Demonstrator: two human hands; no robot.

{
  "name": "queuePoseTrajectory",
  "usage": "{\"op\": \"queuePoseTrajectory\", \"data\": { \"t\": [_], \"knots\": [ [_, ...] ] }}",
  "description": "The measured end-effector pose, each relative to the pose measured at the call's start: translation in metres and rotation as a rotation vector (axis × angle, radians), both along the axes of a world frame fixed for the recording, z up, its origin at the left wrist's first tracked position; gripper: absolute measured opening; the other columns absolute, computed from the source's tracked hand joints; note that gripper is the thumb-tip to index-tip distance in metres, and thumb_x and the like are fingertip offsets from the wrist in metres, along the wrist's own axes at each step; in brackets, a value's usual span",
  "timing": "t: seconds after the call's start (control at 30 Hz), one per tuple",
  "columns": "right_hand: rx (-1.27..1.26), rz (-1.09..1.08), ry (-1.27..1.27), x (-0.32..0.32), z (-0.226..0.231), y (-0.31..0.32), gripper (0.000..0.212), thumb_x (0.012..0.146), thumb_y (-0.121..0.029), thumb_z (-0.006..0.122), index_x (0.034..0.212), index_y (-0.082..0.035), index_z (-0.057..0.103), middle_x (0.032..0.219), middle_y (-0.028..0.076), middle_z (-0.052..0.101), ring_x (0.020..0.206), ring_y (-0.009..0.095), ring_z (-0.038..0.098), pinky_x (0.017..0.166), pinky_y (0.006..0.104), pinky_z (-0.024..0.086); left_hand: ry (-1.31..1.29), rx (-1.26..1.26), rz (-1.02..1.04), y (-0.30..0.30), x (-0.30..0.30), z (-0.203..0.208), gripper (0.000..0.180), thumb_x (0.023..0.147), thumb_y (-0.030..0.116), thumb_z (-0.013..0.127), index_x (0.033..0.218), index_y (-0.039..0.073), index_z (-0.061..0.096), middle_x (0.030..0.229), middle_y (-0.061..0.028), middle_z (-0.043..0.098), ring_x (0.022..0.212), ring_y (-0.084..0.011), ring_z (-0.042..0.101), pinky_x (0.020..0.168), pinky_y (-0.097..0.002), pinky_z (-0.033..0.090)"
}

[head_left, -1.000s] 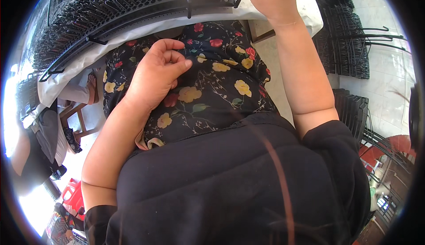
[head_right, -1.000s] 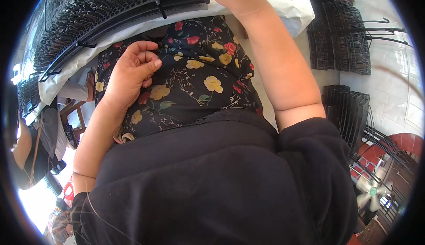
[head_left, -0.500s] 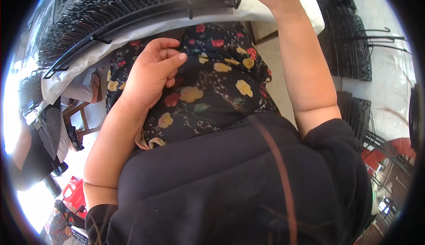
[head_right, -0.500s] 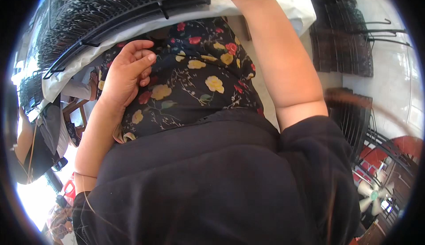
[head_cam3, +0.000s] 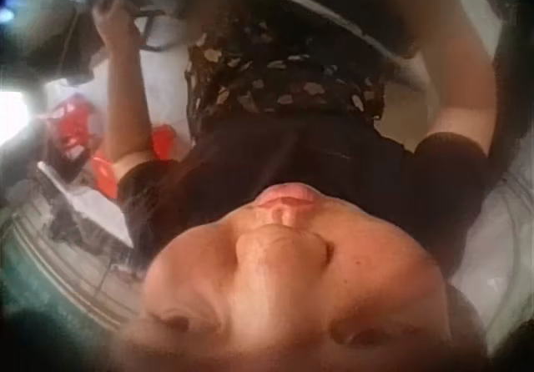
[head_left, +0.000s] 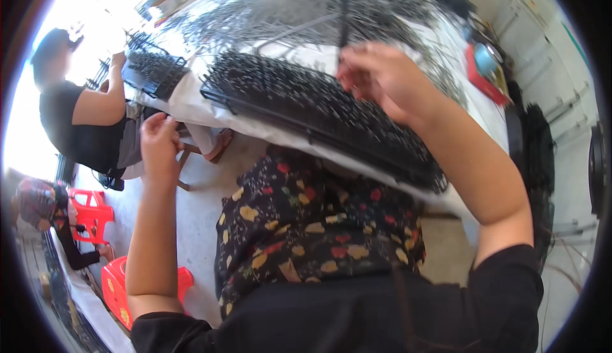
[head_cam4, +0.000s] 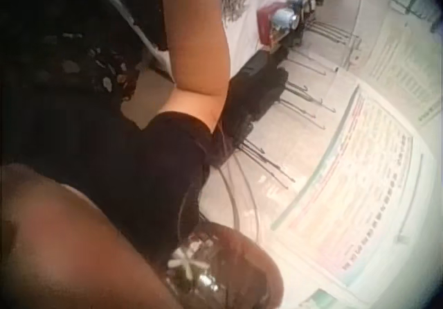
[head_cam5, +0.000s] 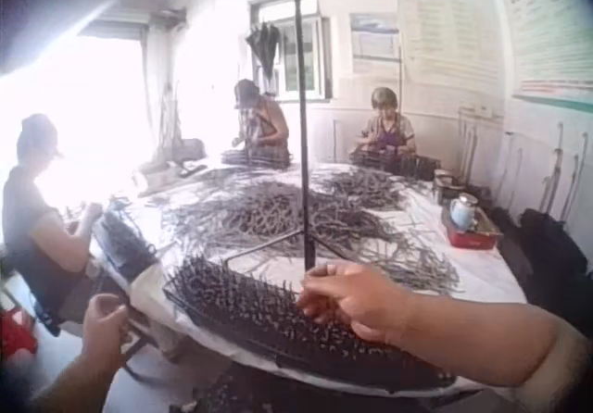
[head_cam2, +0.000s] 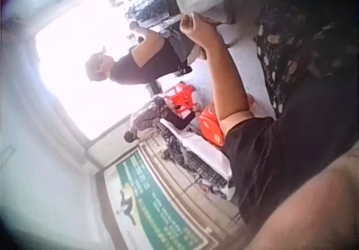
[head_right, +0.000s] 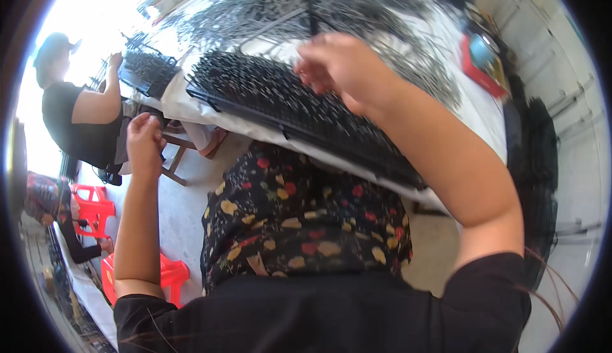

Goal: Manually inserting metal wires into a perforated plastic base to assemble bird deterrent spikes.

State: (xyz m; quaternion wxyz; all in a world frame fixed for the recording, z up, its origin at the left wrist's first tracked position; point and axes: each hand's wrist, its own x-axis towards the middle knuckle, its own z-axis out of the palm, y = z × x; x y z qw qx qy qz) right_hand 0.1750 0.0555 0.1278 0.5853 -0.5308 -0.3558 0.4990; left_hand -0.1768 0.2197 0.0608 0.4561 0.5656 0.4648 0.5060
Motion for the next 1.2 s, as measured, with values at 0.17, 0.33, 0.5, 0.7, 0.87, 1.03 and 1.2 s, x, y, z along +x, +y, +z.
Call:
{"op": "queuePoseTrajectory", "data": {
  "t": [0.17,0.33,0.5,0.7,0.87,1.03,1.2],
  "knots": [
    [-0.155,0.402,-0.443,0.048,0.035,0.043,0.018,0.093,-0.018,0.06,0.099,-0.002,0.062,0.083,0.006,0.066,0.073,0.013,0.063,0.064,0.0256,0.049,0.873,1.226,-0.756,0.064,0.074,0.076,0.011,0.079,0.011,0.068,0.076,0.008,0.058,0.069,-0.0035,0.056,0.058,-0.0226,0.056,0.051,-0.0323,0.044],
    [-0.426,0.473,0.508,0.057,0.006,0.029,0.03,0.092,-0.01,0.059,0.121,-0.005,0.056,0.103,0.014,0.067,0.095,0.025,0.065,0.084,0.0352,0.052,0.547,1.117,-0.987,0.101,0.062,0.054,0.019,0.071,0.01,0.074,0.078,0.007,0.057,0.077,-0.0077,0.056,0.068,-0.0251,0.057,0.06,-0.0353,0.048],
    [-0.398,-0.526,1.217,0.015,-0.002,0.026,0.044,0.096,-0.05,0.043,0.117,-0.013,0.053,0.117,0.022,0.061,0.106,0.038,0.059,0.089,0.0474,0.048,0.673,-0.093,-0.4,-0.019,-0.057,-0.036,0.015,0.083,0.015,0.068,0.093,0.005,0.063,0.084,-0.0161,0.062,0.079,-0.0335,0.062,0.071,-0.0383,0.05],
    [-0.212,-0.879,1.268,-0.026,0.068,0.087,0.049,0.091,-0.061,0.045,0.13,-0.03,0.043,0.136,0.026,0.044,0.127,0.043,0.04,0.102,0.052,0.037,0.666,-0.757,-0.341,-0.036,-0.254,0.01,0.04,0.094,0.03,0.058,0.126,0.007,0.052,0.123,-0.0118,0.059,0.111,-0.0315,0.058,0.099,-0.0532,0.042],
    [-0.201,-1.031,1.416,-0.023,0.015,0.131,0.074,0.087,-0.063,0.046,0.146,-0.025,0.024,0.145,0.016,0.038,0.141,0.041,0.02,0.115,0.0493,0.014,1.025,-0.564,-0.368,0.027,-0.283,0.091,0.035,0.093,0.029,0.057,0.119,0.005,0.055,0.115,-0.0146,0.06,0.105,-0.0324,0.059,0.093,-0.0504,0.045],
    [0.126,-1.45,1.18,0.011,-0.017,0.132,0.042,0.092,-0.054,0.042,0.114,-0.018,0.048,0.111,0.004,0.055,0.116,0.029,0.051,0.104,0.0511,0.029,1.391,-0.331,-0.376,0.073,-0.338,0.138,0.032,0.092,0.028,0.055,0.112,0.003,0.058,0.106,-0.0174,0.061,0.098,-0.0332,0.061,0.087,-0.0476,0.048],
    [0.229,-1.512,1.351,-0.058,0.001,0.096,0.023,0.089,-0.037,0.046,0.093,-0.015,0.051,0.078,0.003,0.048,0.066,0.02,0.041,0.077,0.0413,0.037,1.738,0.017,-0.557,0.156,-0.403,0.18,0.03,0.091,0.027,0.053,0.105,0.001,0.06,0.098,-0.0203,0.062,0.092,-0.034,0.062,0.081,-0.0448,0.051]
  ]
}}
